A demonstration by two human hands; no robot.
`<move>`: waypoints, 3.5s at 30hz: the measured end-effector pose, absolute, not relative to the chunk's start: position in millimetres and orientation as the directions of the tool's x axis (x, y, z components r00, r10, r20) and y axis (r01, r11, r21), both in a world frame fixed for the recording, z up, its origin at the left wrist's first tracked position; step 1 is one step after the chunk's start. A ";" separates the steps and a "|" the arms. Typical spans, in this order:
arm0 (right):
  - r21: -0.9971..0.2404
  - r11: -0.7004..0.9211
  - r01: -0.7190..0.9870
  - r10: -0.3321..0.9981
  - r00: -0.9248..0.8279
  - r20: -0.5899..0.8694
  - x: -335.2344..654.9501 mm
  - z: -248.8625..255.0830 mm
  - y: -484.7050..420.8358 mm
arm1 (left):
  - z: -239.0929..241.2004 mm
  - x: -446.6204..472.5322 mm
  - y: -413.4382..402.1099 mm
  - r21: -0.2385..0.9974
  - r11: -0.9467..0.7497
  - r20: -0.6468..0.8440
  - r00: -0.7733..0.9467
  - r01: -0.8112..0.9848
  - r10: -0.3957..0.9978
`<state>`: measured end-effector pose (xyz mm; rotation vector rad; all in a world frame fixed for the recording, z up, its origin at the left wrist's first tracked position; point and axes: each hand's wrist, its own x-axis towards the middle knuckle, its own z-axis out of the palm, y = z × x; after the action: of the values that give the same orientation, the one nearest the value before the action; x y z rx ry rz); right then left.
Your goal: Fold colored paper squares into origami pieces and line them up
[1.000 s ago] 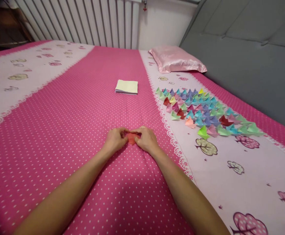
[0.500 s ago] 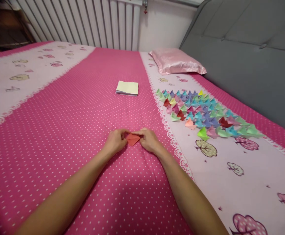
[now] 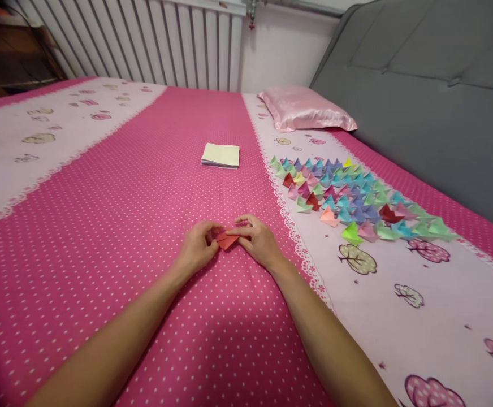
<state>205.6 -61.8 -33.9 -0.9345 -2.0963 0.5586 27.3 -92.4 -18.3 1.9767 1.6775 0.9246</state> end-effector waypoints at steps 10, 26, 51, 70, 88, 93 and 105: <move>-0.864 0.435 0.253 0.878 -0.333 0.344 198.7 -22.0 -69.7 | -7.0 30.8 -99.0 0.826 -0.301 0.282 0.112 0.478 0.953; -0.987 -0.109 -0.121 0.938 -0.341 -0.062 197.9 -24.5 -70.3 | 0.8 37.2 -98.6 0.957 0.160 -0.140 0.097 -0.242 0.985; -0.992 0.100 -0.073 0.937 -0.330 0.119 195.8 -23.7 -73.3 | 4.2 33.5 -98.8 0.994 0.064 -0.062 0.029 -0.087 0.998; -0.859 0.461 0.223 0.876 -0.266 0.401 195.4 -15.0 -76.5 | -2.2 30.8 -102.5 0.870 -0.309 0.317 0.044 0.384 0.947; -0.882 0.401 0.248 0.906 -0.248 0.343 210.7 -13.5 -65.1 | -3.0 30.0 -102.7 0.853 -0.340 0.362 0.021 0.396 0.932; -0.899 0.358 0.253 0.932 -0.152 0.328 219.3 -17.6 -57.4 | -4.1 27.2 -100.5 0.875 -0.302 0.330 -0.008 0.379 0.944; -0.927 0.354 0.124 0.893 -0.340 0.296 201.7 -13.6 -73.6 | -3.2 30.2 -100.9 0.929 -0.247 0.243 0.049 0.276 0.969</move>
<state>201.7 -73.6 -13.6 -0.9088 -1.7218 1.0776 30.2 -100.9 -3.2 1.6165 1.2777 1.2346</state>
